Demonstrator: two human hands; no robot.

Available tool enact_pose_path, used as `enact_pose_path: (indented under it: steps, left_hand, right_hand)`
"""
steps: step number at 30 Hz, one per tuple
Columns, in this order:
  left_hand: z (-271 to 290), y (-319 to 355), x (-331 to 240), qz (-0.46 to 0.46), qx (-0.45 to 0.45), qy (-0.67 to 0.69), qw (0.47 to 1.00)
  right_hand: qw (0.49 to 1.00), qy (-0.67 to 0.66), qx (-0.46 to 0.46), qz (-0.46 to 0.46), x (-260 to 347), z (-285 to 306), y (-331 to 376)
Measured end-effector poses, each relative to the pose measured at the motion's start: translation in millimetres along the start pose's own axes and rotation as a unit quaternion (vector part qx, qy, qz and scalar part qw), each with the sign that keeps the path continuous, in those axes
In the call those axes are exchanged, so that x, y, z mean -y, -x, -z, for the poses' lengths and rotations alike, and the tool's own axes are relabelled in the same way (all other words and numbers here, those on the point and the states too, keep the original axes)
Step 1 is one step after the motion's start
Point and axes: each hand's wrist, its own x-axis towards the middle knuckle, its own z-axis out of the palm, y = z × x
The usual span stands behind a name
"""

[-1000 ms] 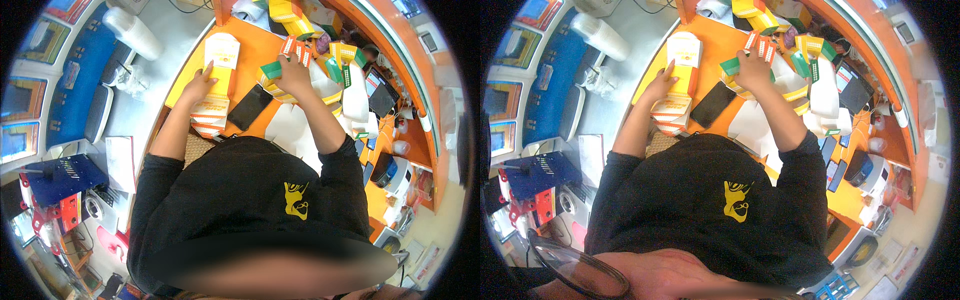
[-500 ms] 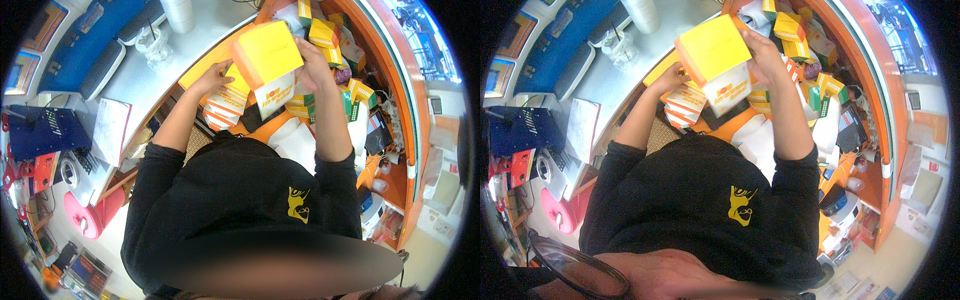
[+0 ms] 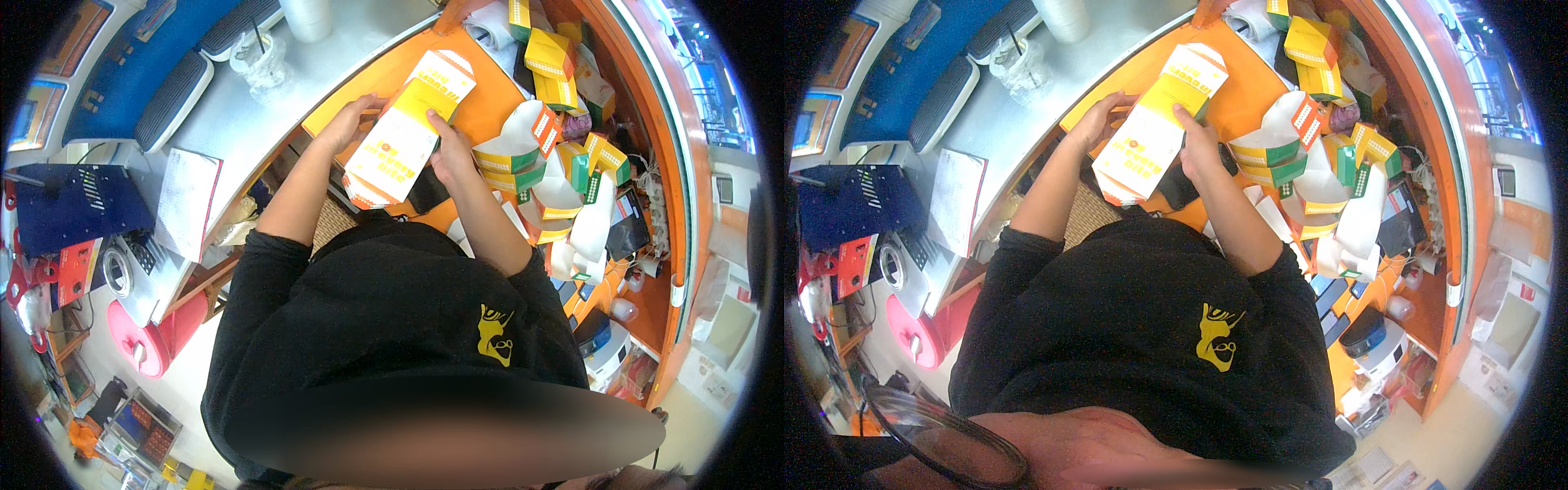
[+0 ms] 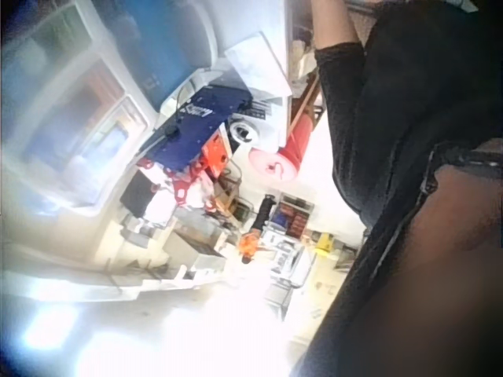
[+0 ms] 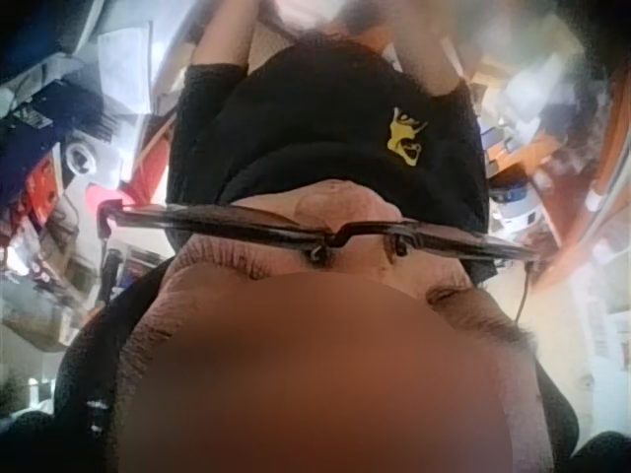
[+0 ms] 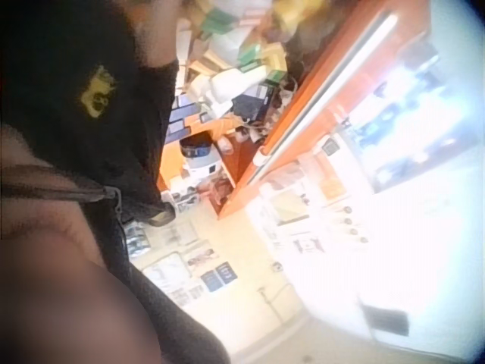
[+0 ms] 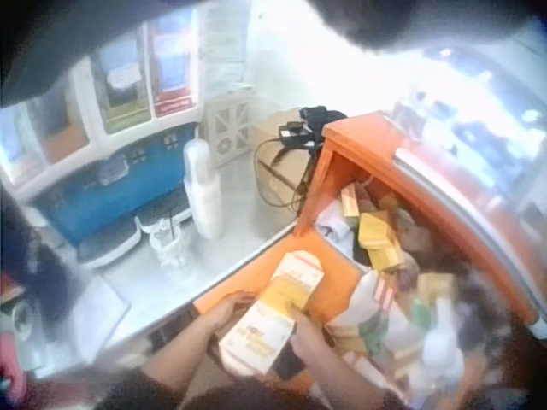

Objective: The person folds flat paperboard pieces into small rectangular boxes on a cluttered orange countertop. They fold flaps, tuck edges, and stack the finished boxes while occasionally moving other items aside.

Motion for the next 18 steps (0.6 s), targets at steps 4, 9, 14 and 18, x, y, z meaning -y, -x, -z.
enact_pose_path:
  steps: [4, 9, 14, 18]
  left_hand:
    - [-13.9, 5.9, -10.1, -0.007, -0.008, -0.148, 0.989]
    - [-21.1, 16.3, -25.1, -0.023, 0.056, -0.207, 0.977]
    - [-9.7, 12.8, -18.0, 0.031, 0.043, -0.224, 0.973]
    - [-9.5, 8.4, -16.7, 0.012, 0.053, -0.249, 0.967]
  right_hand:
    - [0.973, 0.190, -0.131, -0.024, -7.0, -1.2, 0.6]
    - [0.945, 0.307, -0.064, 0.088, -19.1, 12.5, -18.4]
    - [0.842, 0.532, -0.046, 0.080, -10.4, 19.7, -10.9]
    - [0.710, 0.687, -0.044, 0.148, -2.2, 8.8, -2.6]
